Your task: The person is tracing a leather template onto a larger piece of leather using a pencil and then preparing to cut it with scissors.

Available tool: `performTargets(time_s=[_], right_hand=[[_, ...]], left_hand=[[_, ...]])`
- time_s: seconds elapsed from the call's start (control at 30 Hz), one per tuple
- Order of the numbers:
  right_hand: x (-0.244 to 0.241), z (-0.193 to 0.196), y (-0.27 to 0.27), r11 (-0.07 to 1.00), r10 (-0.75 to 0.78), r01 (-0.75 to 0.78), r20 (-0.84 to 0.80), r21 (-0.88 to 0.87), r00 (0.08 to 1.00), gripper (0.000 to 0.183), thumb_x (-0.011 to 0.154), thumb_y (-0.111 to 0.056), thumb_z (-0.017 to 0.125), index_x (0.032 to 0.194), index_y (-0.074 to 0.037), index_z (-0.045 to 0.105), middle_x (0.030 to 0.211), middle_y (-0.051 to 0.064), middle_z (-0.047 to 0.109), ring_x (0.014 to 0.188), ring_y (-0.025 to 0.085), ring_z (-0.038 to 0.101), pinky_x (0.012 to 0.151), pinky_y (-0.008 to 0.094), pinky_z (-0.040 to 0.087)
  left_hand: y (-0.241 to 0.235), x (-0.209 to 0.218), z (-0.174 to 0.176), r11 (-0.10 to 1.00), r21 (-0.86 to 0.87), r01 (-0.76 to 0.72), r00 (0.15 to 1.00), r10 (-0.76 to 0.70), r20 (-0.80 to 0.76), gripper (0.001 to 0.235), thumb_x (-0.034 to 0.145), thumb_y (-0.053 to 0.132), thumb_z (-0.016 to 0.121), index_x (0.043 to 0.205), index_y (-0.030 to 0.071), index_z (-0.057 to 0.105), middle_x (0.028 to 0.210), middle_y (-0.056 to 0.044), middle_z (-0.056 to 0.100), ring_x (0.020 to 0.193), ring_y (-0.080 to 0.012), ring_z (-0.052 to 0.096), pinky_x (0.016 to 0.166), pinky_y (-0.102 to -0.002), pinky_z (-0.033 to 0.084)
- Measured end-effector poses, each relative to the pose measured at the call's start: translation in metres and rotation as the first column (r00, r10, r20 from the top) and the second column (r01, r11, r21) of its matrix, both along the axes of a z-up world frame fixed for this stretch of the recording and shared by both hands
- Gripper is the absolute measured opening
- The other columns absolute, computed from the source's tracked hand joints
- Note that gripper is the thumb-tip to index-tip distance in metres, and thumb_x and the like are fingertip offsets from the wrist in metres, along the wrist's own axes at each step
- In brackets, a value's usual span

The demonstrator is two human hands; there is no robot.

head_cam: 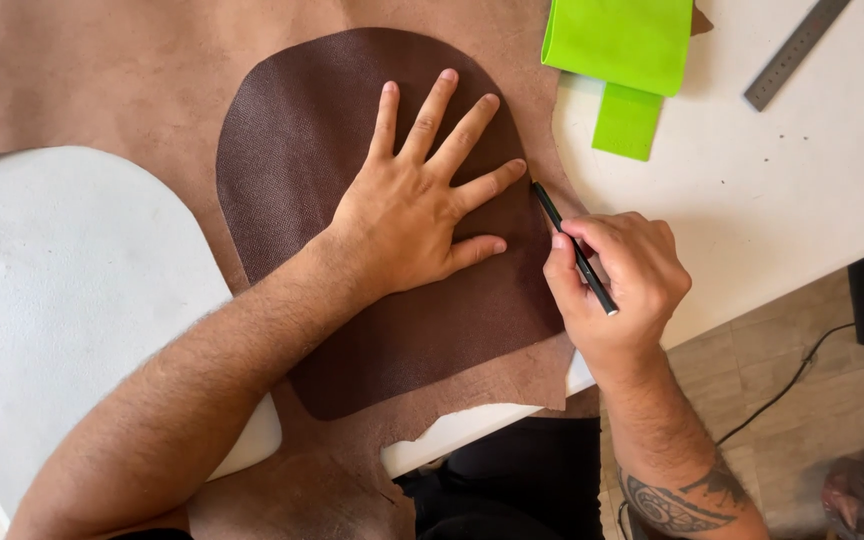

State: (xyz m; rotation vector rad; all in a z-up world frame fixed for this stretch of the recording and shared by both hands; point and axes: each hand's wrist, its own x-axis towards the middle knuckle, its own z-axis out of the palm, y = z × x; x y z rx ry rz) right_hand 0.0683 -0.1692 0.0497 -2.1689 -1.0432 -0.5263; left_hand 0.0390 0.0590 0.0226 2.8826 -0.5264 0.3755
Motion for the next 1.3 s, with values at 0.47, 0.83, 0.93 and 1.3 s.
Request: performTargets(time_s=[0.47, 0.83, 0.93, 1.3], right_hand=[[0.027, 0.018, 0.016, 0.987, 0.061, -0.069, -0.057, -0.145, 0.997, 0.003, 0.099, 0.002, 0.073, 0.101, 0.003, 0.072, 0.094, 0.014, 0.074, 0.082, 0.03, 0.068, 0.082, 0.044, 0.047], [0.054, 0.025, 0.036, 0.984, 0.12, -0.13, -0.09, -0.121, 0.989, 0.003, 0.098, 0.005, 0.077, 0.101, 0.006, 0.076, 0.093, 0.017, 0.076, 0.081, 0.029, 0.071, 0.078, 0.04, 0.055], [0.06, 0.026, 0.041, 0.984, 0.118, -0.131, -0.11, -0.118, 0.987, 0.002, 0.099, 0.007, 0.077, 0.101, 0.007, 0.077, 0.094, 0.016, 0.077, 0.083, 0.027, 0.073, 0.079, 0.038, 0.055], [0.077, 0.027, 0.057, 0.977, 0.171, -0.181, -0.092, -0.111, 0.981, 0.001, 0.1, 0.01, 0.078, 0.101, 0.009, 0.078, 0.096, 0.017, 0.078, 0.085, 0.025, 0.074, 0.081, 0.036, 0.057]], left_hand=[[0.001, 0.0, -0.004, 1.0, -0.017, -0.015, 1.0, 0.015, 0.011, 0.073, 0.098, 0.078, 0.04, 0.152, 0.033, 0.057, 0.165, -0.02, 0.033, 0.152, -0.0486, 0.02, 0.116, -0.076, 0.018], [0.0, 0.001, -0.009, 1.0, -0.019, -0.02, 1.0, 0.02, 0.008, 0.073, 0.097, 0.079, 0.04, 0.153, 0.034, 0.054, 0.166, -0.019, 0.032, 0.152, -0.0491, 0.018, 0.117, -0.077, 0.016], [0.001, 0.001, -0.011, 1.0, -0.021, -0.022, 0.999, 0.023, 0.034, 0.072, 0.096, 0.078, 0.043, 0.15, 0.034, 0.058, 0.165, -0.019, 0.033, 0.152, -0.0492, 0.019, 0.116, -0.077, 0.017], [0.0, 0.002, -0.009, 0.999, 0.032, -0.04, 0.999, 0.041, -0.027, 0.073, 0.095, 0.08, 0.037, 0.153, 0.037, 0.052, 0.166, -0.015, 0.031, 0.152, -0.0472, 0.016, 0.117, -0.077, 0.015]])
